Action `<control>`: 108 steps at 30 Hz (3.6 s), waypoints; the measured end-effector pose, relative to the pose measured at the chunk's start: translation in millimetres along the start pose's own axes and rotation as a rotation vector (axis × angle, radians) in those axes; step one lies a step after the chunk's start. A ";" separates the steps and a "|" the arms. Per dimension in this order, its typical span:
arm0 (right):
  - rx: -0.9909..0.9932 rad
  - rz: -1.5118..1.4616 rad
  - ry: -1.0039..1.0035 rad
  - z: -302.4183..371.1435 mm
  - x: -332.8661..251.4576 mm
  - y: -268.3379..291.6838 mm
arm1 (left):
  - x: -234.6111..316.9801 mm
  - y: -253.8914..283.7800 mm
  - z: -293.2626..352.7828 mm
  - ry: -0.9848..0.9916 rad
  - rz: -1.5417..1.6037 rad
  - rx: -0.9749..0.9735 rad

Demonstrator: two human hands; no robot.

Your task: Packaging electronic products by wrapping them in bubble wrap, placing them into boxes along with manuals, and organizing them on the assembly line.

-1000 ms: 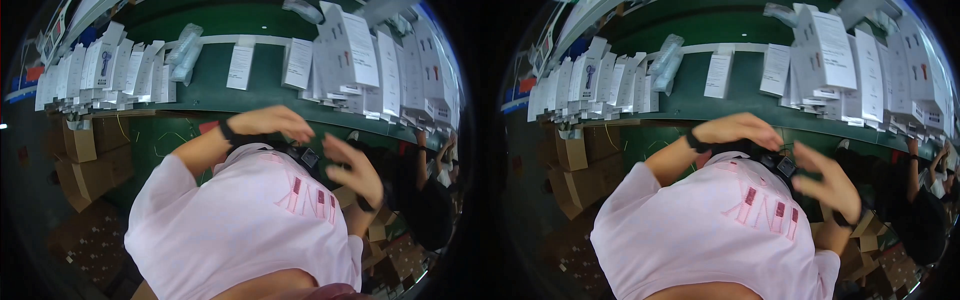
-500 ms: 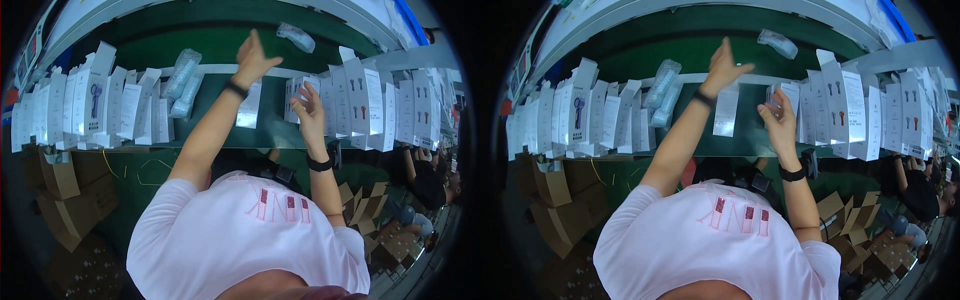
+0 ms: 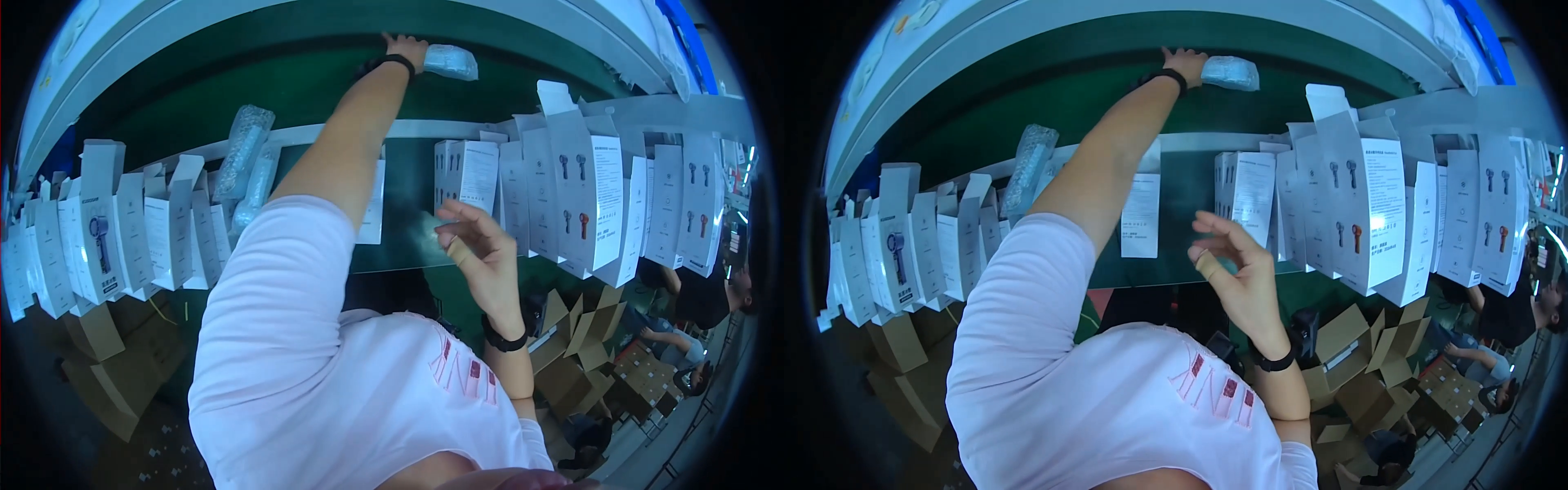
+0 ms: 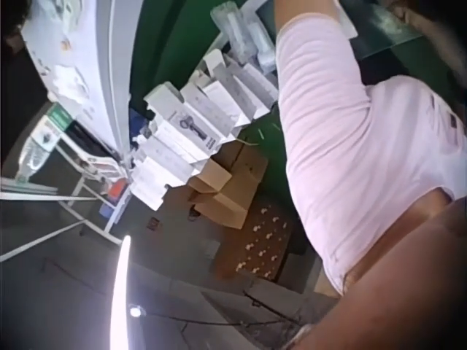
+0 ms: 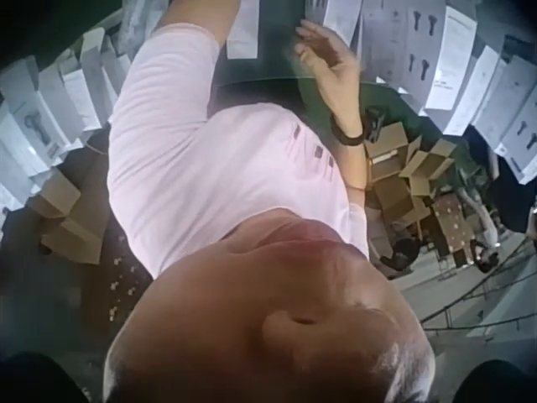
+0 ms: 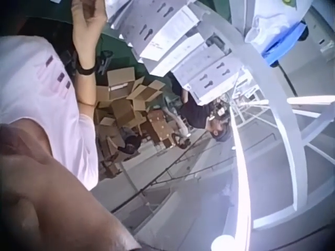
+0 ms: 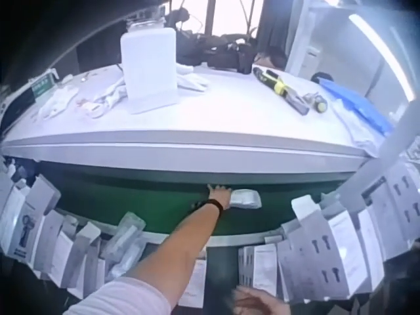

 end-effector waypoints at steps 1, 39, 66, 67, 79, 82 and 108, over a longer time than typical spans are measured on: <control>0.038 0.042 0.034 2.0 -5.4 0.3 | -4.9 0.4 20.1 -0.039 0.092 -0.024; -0.021 0.646 1.207 173.0 -100.2 21.5 | 257.4 188.4 457.0 -0.078 0.832 0.754; -0.229 -0.447 0.031 -14.6 29.8 25.6 | -14.3 1.4 322.7 0.412 0.750 0.170; -0.237 -0.482 0.027 -15.0 27.9 20.8 | -14.4 -14.7 301.9 0.437 0.752 -0.008; -0.292 -0.998 -0.354 -1.9 71.0 19.5 | 74.8 -10.7 340.1 0.316 2.595 -0.103; -0.313 -0.957 -0.338 -1.7 65.8 18.4 | 100.0 -41.4 347.1 0.290 3.337 -0.263; 0.474 -0.368 0.769 68.3 -161.1 20.3 | 109.6 92.9 382.1 -0.025 1.505 0.267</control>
Point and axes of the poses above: each hand's wrist, its own z-axis away from the middle knuckle, its own y-axis out of the back of the hand, x = y × z, the point moved 7 cm from there along -z, towards the middle knuckle, and after that the axes turned 13 degrees about -y, right-handed, at the moved point
